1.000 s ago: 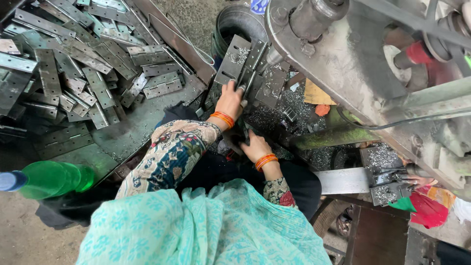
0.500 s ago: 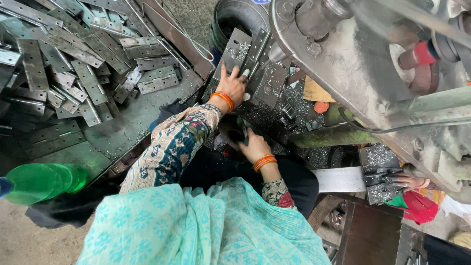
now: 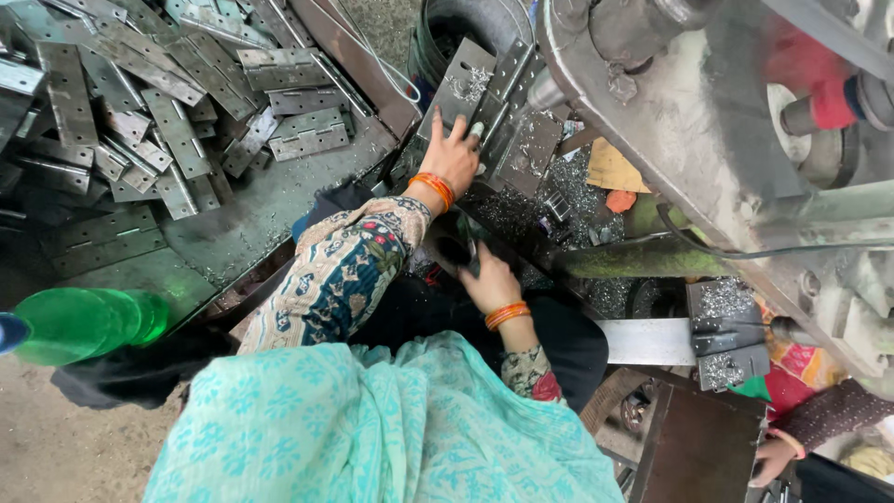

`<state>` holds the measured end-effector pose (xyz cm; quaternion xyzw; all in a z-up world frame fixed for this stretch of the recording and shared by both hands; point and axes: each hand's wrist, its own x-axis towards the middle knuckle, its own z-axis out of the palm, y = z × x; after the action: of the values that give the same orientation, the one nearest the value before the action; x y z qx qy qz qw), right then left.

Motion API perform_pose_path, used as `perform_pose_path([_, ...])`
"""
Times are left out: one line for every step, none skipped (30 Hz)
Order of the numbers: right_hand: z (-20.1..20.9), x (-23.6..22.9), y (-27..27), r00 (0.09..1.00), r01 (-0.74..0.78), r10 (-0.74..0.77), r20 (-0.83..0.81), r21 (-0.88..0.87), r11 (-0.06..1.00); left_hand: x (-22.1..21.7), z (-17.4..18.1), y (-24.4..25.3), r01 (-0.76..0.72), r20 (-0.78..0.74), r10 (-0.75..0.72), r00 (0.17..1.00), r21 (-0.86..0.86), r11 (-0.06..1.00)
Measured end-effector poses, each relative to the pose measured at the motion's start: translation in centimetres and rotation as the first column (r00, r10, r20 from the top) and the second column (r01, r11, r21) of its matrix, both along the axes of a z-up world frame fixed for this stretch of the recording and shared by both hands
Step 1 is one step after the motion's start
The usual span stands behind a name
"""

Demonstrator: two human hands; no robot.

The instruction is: The person repeatedly picks up metal brackets from a bin, places them under a drill press, and operates the machine to drill holes. The person then removes the processed brackets and places them aside, continuing the cycle with new pieces.

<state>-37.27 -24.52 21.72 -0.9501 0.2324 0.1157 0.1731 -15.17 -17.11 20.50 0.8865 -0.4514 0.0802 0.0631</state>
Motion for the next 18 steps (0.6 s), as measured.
perform_pose_path([0.9, 0.0, 0.0, 1.0, -0.023, 0.023, -0.009, -0.013, 1.0, -0.2, -0.1, -0.3, -0.011, -0.016, 0.01, 1.0, -0.012, 1.0])
perform_pose_path([1.5, 0.6, 0.0, 0.999, 0.005, -0.005, -0.054, -0.015, 1.0, 0.5, 0.2, -1.0, -0.025, -0.02, 0.025, 0.999, -0.031, 0.999])
perform_pose_path([1.8, 1.0, 0.2, 0.995, 0.033, -0.034, -0.098, -0.018, 0.999, 1.1, 0.5, -1.7, -0.04, -0.024, 0.039, 0.999, -0.05, 0.998])
perform_pose_path([1.6, 1.1, 0.5, 0.987, 0.058, -0.06, -0.151, -0.02, 0.998, 1.3, 0.6, -2.0, -0.043, -0.022, 0.042, 0.999, -0.063, 0.997])
perform_pose_path([0.8, 0.7, 1.4, 0.996, 0.061, -0.062, -0.067, -0.016, 0.998, 1.6, 0.5, -2.2, -0.046, -0.021, 0.044, 0.999, -0.075, 0.996])
perform_pose_path([-0.4, -0.2, 2.5, 0.998, 0.064, -0.064, 0.014, -0.011, 0.998, 1.7, 0.4, -2.3, -0.047, -0.023, 0.046, 0.999, -0.086, 0.995])
perform_pose_path([-1.4, -0.6, 2.8, 0.993, 0.066, -0.065, 0.095, -0.005, 0.998, 1.8, 0.2, -2.3, -0.047, -0.016, 0.046, 0.999, -0.099, 0.994])
perform_pose_path([-2.3, -0.9, 2.6, 0.99, 0.056, -0.056, 0.126, 0.006, 0.998, 1.8, 0.0, -2.2, -0.047, -0.01, 0.046, 0.999, -0.113, 0.992])
perform_pose_path([-3.0, -1.1, 2.3, 0.986, 0.046, -0.048, 0.157, 0.016, 0.999, 1.9, -0.2, -2.2, -0.047, -0.004, 0.046, 0.999, -0.127, 0.991])
perform_pose_path([-3.8, -1.7, 2.7, 0.982, 0.043, -0.049, 0.184, 0.038, 0.998, 1.6, -0.5, -1.7, -0.047, 0.003, 0.048, 0.999, -0.133, 0.99])
perform_pose_path([-4.4, -2.2, 2.9, 0.991, 0.041, -0.047, 0.126, 0.05, 0.998, 1.1, -0.7, -1.4, -0.048, 0.01, 0.05, 0.999, -0.139, 0.989])
perform_pose_path([-4.2, -2.3, 2.1, 0.996, 0.046, -0.049, 0.076, 0.047, 0.998, 0.7, -0.5, -2.1, -0.042, 0.025, 0.047, 0.999, -0.161, 0.986])
perform_pose_path([-3.8, -2.5, 1.5, 0.998, 0.05, -0.051, 0.026, 0.044, 0.998, 0.2, -0.2, -2.8, -0.02, 0.039, 0.026, 0.999, -0.146, 0.989])
perform_pose_path([-3.5, -1.4, 1.4, 0.999, 0.021, -0.021, 0.024, 0.03, 0.999, 0.6, 0.0, -2.4, -0.029, 0.063, 0.037, 0.997, -0.12, 0.992])
perform_pose_path([-3.1, -0.4, 1.4, 1.0, -0.008, 0.008, 0.022, 0.015, 1.0, 1.1, 0.1, -1.9, -0.039, 0.086, 0.047, 0.995, -0.095, 0.995])
perform_pose_path([-2.4, -0.5, 1.2, 1.0, -0.026, 0.026, 0.004, -0.004, 1.0, 0.7, 0.1, -2.0, -0.045, 0.107, 0.051, 0.993, -0.06, 0.997])
perform_pose_path([-1.7, -0.4, 0.7, 0.999, -0.035, 0.035, -0.017, -0.007, 0.999, 0.2, -0.1, -2.1, -0.052, 0.128, 0.055, 0.99, -0.025, 0.998])
perform_pose_path([-1.0, 0.0, 0.1, 0.999, -0.039, 0.039, -0.031, -0.013, 0.999, 0.1, -0.1, -2.1, -0.054, 0.155, 0.052, 0.986, 0.008, 0.998])
